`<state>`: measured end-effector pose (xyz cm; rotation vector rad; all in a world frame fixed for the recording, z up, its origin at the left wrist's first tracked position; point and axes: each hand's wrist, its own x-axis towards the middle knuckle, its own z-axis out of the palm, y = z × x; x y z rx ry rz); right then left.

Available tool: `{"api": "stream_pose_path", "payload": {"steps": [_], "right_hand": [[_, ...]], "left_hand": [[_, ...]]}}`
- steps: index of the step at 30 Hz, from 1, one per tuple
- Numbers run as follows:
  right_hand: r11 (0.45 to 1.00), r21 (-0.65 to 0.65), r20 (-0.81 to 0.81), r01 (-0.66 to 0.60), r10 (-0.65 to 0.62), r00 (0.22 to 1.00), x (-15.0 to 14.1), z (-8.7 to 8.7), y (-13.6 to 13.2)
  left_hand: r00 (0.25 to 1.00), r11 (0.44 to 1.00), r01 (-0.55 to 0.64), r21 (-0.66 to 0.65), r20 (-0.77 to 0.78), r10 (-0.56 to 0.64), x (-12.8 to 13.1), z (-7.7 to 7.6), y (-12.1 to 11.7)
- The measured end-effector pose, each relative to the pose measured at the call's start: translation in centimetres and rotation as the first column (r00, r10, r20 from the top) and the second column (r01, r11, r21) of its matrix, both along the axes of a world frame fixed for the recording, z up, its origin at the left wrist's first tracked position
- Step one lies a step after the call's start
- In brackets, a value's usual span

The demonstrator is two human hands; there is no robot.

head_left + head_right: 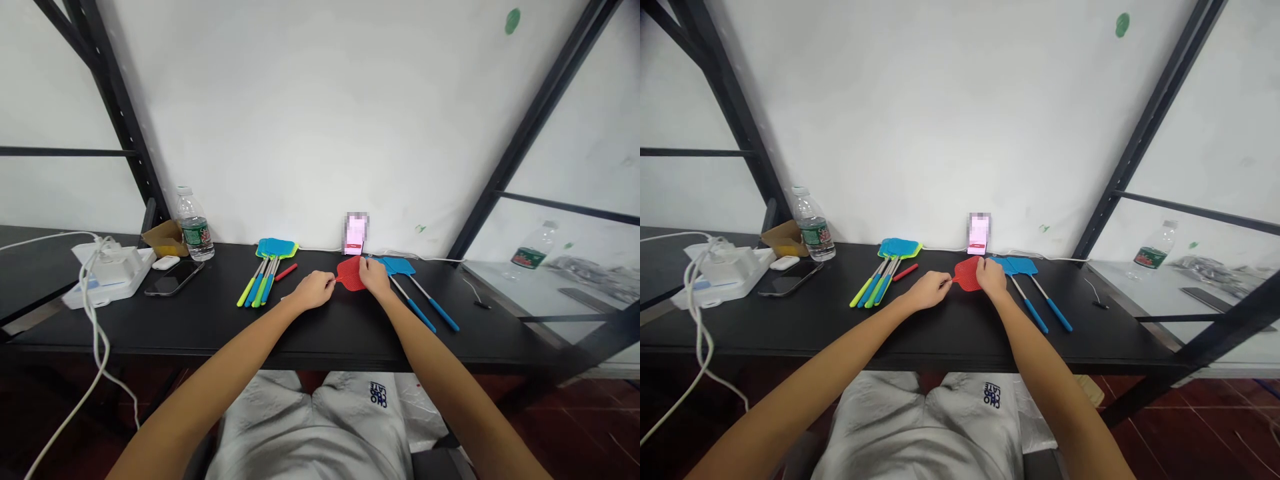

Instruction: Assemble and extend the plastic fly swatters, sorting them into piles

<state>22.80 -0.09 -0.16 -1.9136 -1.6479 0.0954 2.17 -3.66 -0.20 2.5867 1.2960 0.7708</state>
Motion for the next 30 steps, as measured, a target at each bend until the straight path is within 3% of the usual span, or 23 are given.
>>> {"api": "stream_pose_path", "payload": {"steps": [30], "right_hand": [[1.000,-0.004,0.040,-0.008,0.008,0.999,0.23,0.11,0.16]], "left_hand": [[0.999,0.999,-0.038,-0.019,0.020,0.038,-0.12,0.21,-0.14]]}}
